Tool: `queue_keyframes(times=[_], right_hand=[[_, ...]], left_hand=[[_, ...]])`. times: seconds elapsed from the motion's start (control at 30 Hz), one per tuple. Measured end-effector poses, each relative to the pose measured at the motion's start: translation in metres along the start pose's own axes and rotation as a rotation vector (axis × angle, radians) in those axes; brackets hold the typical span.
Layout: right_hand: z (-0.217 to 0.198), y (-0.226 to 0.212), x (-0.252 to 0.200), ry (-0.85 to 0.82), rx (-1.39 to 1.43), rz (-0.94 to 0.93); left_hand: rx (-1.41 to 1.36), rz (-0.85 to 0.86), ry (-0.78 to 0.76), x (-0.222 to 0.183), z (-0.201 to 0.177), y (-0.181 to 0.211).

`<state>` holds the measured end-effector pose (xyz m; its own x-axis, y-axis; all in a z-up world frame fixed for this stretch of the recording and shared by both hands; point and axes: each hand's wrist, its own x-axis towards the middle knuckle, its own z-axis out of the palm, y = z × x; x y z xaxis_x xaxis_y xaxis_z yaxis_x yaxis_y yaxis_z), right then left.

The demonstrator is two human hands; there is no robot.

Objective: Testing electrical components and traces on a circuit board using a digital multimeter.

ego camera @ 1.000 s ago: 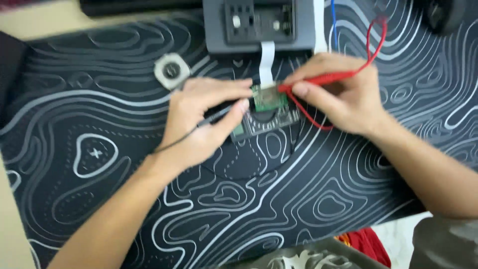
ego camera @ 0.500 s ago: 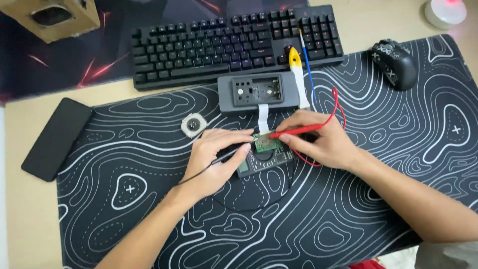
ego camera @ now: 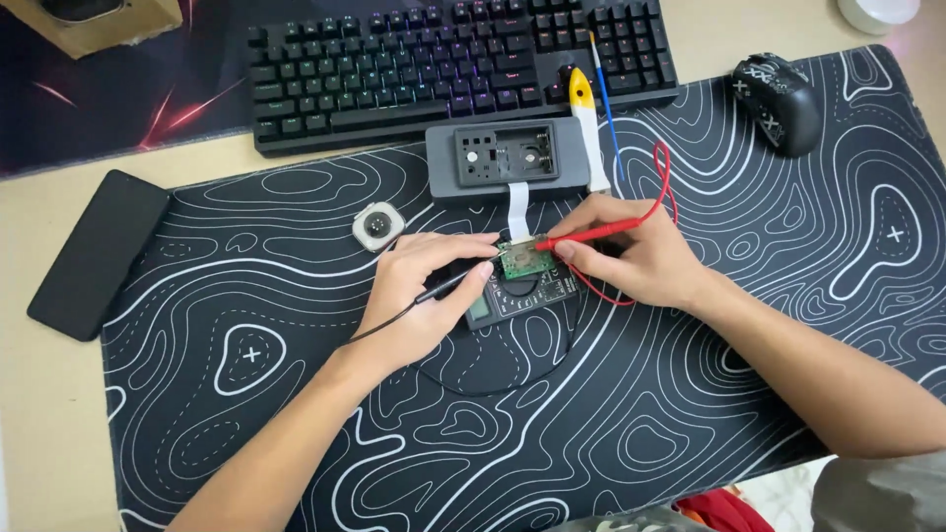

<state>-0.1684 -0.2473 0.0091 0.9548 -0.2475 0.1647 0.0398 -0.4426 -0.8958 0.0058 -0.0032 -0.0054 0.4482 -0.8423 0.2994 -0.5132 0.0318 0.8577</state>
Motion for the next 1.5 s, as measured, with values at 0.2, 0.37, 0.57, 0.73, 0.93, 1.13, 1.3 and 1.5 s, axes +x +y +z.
queue_keyframes(times=[0.2, 0.37, 0.57, 0.73, 0.93, 1.13, 1.3, 1.5], right_hand=[[-0.002, 0.004, -0.001, 0.008, 0.039, 0.003], [-0.002, 0.004, -0.001, 0.038, 0.024, -0.003], [-0.001, 0.002, -0.002, 0.018, -0.015, -0.011], [0.001, 0.0, -0.006, 0.026, -0.046, -0.038], [-0.001, 0.006, -0.005, 0.008, -0.043, -0.077], [-0.003, 0.006, -0.003, 0.026, -0.019, -0.105], [-0.007, 0.0, 0.002, 0.015, -0.021, -0.129], [-0.003, 0.004, -0.001, 0.005, -0.046, -0.13]], left_hand=[[0.003, 0.021, -0.014, 0.0, 0.0, -0.002], [0.023, 0.024, -0.014, 0.0, 0.001, -0.003], [0.014, 0.012, -0.01, -0.001, 0.001, 0.0], [0.012, 0.005, -0.019, 0.0, 0.001, -0.001], [-0.002, 0.003, 0.003, -0.001, 0.002, -0.001], [0.008, 0.004, 0.0, -0.001, 0.002, -0.003], [0.012, 0.003, -0.005, 0.003, 0.003, -0.004], [0.019, 0.029, 0.002, -0.001, 0.004, -0.008]])
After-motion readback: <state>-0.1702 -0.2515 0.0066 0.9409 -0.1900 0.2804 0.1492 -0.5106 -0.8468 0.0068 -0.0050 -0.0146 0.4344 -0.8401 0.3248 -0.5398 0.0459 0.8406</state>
